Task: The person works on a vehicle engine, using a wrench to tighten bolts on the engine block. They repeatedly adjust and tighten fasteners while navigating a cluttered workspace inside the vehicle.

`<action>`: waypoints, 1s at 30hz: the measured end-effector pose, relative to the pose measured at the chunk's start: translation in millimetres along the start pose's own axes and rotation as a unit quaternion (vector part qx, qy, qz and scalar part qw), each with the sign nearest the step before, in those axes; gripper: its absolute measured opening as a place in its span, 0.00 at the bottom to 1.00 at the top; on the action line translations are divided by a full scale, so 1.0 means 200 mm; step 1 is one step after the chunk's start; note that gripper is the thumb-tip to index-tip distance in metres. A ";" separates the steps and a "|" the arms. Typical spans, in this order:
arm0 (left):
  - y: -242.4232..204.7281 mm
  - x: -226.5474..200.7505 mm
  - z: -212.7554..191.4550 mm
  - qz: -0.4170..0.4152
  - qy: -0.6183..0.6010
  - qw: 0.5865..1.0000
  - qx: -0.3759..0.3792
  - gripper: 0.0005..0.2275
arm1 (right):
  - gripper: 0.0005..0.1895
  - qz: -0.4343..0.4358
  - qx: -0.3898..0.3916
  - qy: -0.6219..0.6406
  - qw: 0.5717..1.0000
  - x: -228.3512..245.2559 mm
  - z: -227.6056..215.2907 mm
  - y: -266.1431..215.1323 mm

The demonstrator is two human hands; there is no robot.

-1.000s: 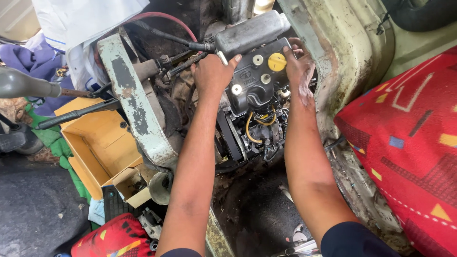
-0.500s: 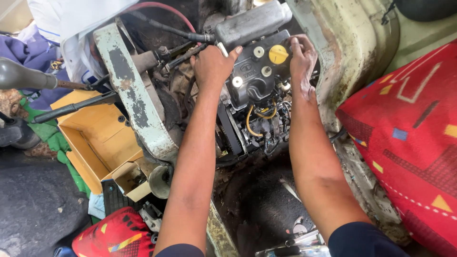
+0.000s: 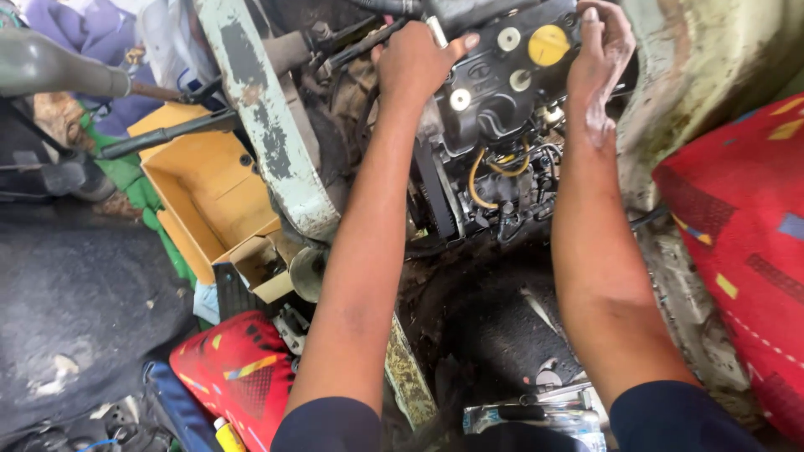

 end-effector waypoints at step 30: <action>-0.52 -0.08 -0.10 0.123 -0.142 0.965 -0.183 0.05 | 0.13 -0.276 0.287 -0.380 0.835 0.84 0.57 -0.67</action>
Point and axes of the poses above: each hand's wrist, its own y-axis towards the middle knuckle, its own z-axis out of the palm, x = y × z, the point moved 9 cm from there along y, towards the middle knuckle, and after that the axes turned 12 degrees about z, right-handed, at the moved point
